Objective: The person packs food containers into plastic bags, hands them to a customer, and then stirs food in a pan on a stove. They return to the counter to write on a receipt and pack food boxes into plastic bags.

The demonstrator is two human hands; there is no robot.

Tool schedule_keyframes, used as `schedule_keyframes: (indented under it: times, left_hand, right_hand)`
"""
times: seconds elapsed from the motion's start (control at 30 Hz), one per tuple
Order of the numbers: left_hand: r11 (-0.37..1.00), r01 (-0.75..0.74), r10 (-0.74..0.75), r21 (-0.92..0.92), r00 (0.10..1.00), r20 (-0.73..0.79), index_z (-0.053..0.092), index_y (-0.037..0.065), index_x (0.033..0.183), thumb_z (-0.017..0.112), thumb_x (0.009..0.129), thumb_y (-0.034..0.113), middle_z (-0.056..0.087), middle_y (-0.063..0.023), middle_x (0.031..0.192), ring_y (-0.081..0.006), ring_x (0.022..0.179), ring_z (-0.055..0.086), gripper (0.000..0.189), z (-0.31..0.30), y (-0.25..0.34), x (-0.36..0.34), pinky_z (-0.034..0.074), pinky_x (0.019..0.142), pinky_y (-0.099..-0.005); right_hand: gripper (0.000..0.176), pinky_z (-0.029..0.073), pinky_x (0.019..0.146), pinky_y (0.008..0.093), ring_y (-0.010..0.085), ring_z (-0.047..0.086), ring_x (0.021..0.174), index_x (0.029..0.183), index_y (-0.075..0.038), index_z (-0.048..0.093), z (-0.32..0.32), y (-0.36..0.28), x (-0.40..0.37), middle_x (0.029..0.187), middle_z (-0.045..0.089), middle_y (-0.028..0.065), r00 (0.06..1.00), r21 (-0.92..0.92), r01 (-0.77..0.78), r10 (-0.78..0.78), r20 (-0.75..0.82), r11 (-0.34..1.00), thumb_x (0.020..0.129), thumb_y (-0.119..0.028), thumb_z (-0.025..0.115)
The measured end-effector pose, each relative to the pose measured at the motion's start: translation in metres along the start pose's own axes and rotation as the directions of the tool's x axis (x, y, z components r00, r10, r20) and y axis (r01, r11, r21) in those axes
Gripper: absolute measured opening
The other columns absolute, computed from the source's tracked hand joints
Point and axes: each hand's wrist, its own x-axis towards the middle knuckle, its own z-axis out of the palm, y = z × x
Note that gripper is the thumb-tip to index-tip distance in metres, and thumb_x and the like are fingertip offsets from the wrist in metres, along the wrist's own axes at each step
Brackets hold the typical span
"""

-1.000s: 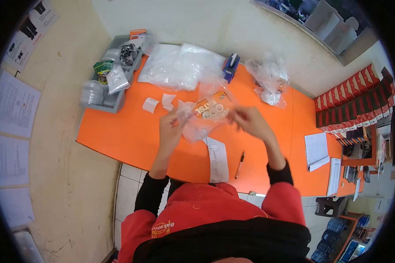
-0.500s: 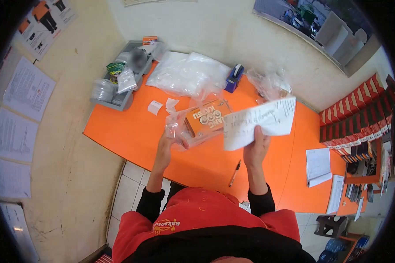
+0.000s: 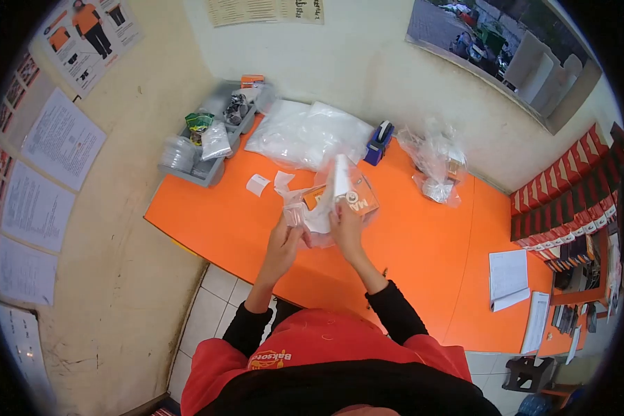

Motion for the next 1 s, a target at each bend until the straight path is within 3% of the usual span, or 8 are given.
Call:
schedule_keyframes:
  times: [0.1, 0.2, 0.43, 0.57, 0.67, 0.77, 0.87, 1.0]
  left_hand:
    - [0.993, 0.010, -0.011, 0.118, 1.000, 0.005, 0.041, -0.002, 0.104, 0.040, 0.085, 0.002, 0.054, -0.0114, 0.077, -0.0153, 0.063, 0.057, 0.020, 0.005, -0.004, 0.005, 0.047, 0.059, -0.0281]
    - [0.973, -0.006, 0.018, 0.230, 0.999, -0.049, 0.040, -0.002, 0.105, 0.041, 0.085, 0.001, 0.055, -0.0126, 0.084, -0.0176, 0.064, 0.060, 0.020, 0.008, 0.000, 0.006, 0.048, 0.059, -0.0287]
    - [0.904, 0.098, -0.089, 0.417, 0.995, -0.041, 0.037, -0.003, 0.110, 0.043, 0.082, 0.003, 0.055, -0.0188, 0.102, -0.0235, 0.067, 0.062, 0.028, 0.002, -0.005, -0.006, 0.049, 0.061, -0.0337]
    - [0.764, 0.092, -0.090, 0.639, 0.995, -0.036, 0.035, -0.005, 0.114, 0.042, 0.082, 0.006, 0.053, -0.0227, 0.113, -0.0256, 0.063, 0.062, 0.035, -0.016, -0.113, 0.019, 0.049, 0.061, -0.0388]
    - [0.710, 0.246, -0.263, 0.660, 0.962, -0.076, 0.037, -0.006, 0.112, 0.042, 0.082, 0.007, 0.055, -0.0223, 0.108, -0.0261, 0.060, 0.062, 0.033, -0.034, -0.206, 0.024, 0.049, 0.056, -0.0387]
    - [0.933, 0.268, -0.224, 0.241, 0.955, -0.197, 0.042, -0.006, 0.107, 0.042, 0.081, 0.004, 0.058, -0.0185, 0.097, -0.0264, 0.054, 0.059, 0.028, -0.030, -0.164, 0.005, 0.048, 0.051, -0.0370]
    - [0.927, 0.264, -0.153, 0.268, 0.916, -0.372, 0.044, -0.005, 0.104, 0.041, 0.081, 0.001, 0.055, -0.0131, 0.090, -0.0227, 0.059, 0.058, 0.024, -0.023, -0.060, 0.007, 0.048, 0.054, -0.0310]
    - [0.981, -0.112, 0.131, 0.160, 0.985, -0.111, 0.044, -0.005, 0.105, 0.041, 0.082, 0.001, 0.050, -0.0128, 0.095, -0.0217, 0.084, 0.053, 0.024, -0.017, -0.083, 0.037, 0.044, 0.073, -0.0307]
  right_hand:
    - [0.012, 0.042, 0.053, 0.0396, 0.0361, 0.058, 0.064, 0.081, 0.000, 0.049, 0.020, -0.009, 0.011, 0.065, 0.055, 0.0184, 0.995, 0.008, 0.068, -0.068, 0.068, 0.998, 0.075, -0.005, 0.058]
    - [0.013, 0.042, 0.052, 0.0366, 0.0311, 0.054, 0.056, 0.075, 0.003, 0.051, 0.047, 0.003, 0.007, 0.059, 0.052, 0.0166, 0.901, 0.351, -0.280, 0.119, 0.416, 0.894, 0.074, -0.008, 0.058]
    - [0.018, 0.039, 0.048, 0.0410, 0.0341, 0.053, 0.049, 0.064, 0.006, 0.047, 0.004, 0.003, 0.047, 0.059, 0.052, 0.0198, 0.972, -0.021, 0.233, -0.233, 0.015, 0.972, 0.075, -0.007, 0.056]
    - [0.028, 0.041, 0.049, 0.0421, 0.0356, 0.054, 0.051, 0.067, 0.008, 0.053, 0.019, 0.008, 0.040, 0.060, 0.054, 0.0234, 0.940, 0.168, -0.200, 0.140, 0.312, 0.965, 0.077, -0.018, 0.057]
    - [0.037, 0.043, 0.051, 0.0404, 0.0333, 0.057, 0.052, 0.066, 0.008, 0.057, 0.038, 0.017, 0.021, 0.058, 0.056, 0.0212, 0.941, 0.062, -0.069, 0.045, 0.335, 0.996, 0.078, -0.027, 0.056]
    - [0.037, 0.046, 0.056, 0.0422, 0.0359, 0.059, 0.059, 0.074, 0.007, 0.058, 0.032, -0.001, 0.006, 0.060, 0.057, 0.0208, 0.957, -0.184, 0.032, 0.023, 0.290, 0.982, 0.076, -0.029, 0.058]
    - [0.035, 0.046, 0.064, 0.0446, 0.0390, 0.059, 0.073, 0.091, 0.007, 0.053, 0.049, 0.015, 0.002, 0.075, 0.059, 0.0236, 0.867, -0.163, 0.020, 0.064, 0.494, 0.986, 0.074, -0.023, 0.059]
    - [0.036, 0.045, 0.064, 0.0455, 0.0410, 0.057, 0.076, 0.100, 0.006, 0.049, 0.081, 0.059, 0.002, 0.079, 0.058, 0.0253, 0.826, 0.145, 0.245, -0.285, 0.487, 0.959, 0.074, -0.018, 0.056]
